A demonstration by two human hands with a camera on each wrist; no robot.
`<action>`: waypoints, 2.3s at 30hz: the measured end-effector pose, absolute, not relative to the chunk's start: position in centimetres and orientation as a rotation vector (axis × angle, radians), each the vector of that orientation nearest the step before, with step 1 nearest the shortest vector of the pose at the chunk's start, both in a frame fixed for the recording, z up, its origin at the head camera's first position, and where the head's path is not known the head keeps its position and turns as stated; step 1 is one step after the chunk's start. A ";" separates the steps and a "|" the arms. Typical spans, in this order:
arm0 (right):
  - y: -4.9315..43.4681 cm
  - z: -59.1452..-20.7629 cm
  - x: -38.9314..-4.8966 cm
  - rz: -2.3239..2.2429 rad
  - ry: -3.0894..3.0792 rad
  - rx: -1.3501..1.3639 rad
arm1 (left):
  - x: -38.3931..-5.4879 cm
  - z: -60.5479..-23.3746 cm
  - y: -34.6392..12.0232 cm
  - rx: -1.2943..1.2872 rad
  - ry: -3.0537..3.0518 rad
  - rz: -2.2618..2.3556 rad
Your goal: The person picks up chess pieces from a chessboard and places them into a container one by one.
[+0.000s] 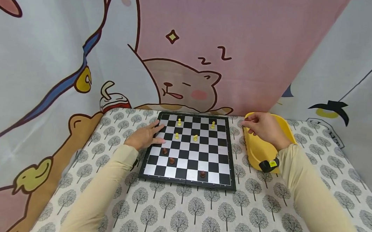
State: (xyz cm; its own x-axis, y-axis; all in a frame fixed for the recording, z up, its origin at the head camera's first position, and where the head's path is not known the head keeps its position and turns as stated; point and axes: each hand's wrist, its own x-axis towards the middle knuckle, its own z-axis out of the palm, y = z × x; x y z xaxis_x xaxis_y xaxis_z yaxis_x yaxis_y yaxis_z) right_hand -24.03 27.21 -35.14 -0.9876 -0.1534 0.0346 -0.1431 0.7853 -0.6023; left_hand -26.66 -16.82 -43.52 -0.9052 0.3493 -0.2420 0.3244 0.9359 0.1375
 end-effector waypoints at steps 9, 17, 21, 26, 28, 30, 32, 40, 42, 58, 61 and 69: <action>29.7 -35.4 -25.8 -0.960 2.935 -0.118 | -26.8 -43.5 -16.7 0.499 2.825 0.142; 31.4 -36.2 -27.5 -0.950 2.863 0.010 | -26.5 -43.4 -16.8 0.466 2.815 0.162; 32.2 -36.8 -28.0 -0.960 2.833 0.060 | -26.6 -43.4 -16.7 0.469 2.817 0.175; 33.0 -37.7 -28.2 -0.956 2.815 0.102 | -26.8 -43.4 -16.6 0.488 2.829 0.156; 33.3 -37.9 -28.2 -0.953 2.808 0.108 | -26.8 -43.4 -16.6 0.494 2.830 0.148; 33.4 -38.1 -28.3 -0.952 2.801 0.118 | -26.8 -43.5 -16.7 0.495 2.828 0.148; 33.4 -38.3 -28.4 -0.951 2.798 0.124 | -26.8 -43.5 -16.8 0.497 2.828 0.152; 33.7 -38.3 -28.4 -0.977 2.795 0.119 | -26.7 -43.5 -16.7 0.512 2.827 0.135; 33.7 -38.1 -28.3 -0.992 2.786 0.117 | -26.6 -43.5 -16.7 0.511 2.827 0.117; 32.6 -37.7 -26.5 -0.972 2.850 0.020 | -26.7 -43.4 -16.6 0.466 2.821 0.151; 32.1 -37.4 -26.1 -0.966 2.882 -0.030 | -26.6 -43.3 -16.6 0.468 2.817 0.133; 30.6 -36.7 -25.2 -0.881 2.975 -0.121 | -26.6 -43.3 -16.6 0.467 2.830 0.114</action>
State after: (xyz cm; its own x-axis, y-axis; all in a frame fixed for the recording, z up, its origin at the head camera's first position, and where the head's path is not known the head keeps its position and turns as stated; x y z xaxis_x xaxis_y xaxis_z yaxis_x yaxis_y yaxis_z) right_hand -25.17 30.55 -36.70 -0.9963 -0.0850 -0.0131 -0.0642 0.8358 -0.5452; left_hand -26.60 -16.60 -43.29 -0.9114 0.3259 -0.2515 0.3046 0.9448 0.1205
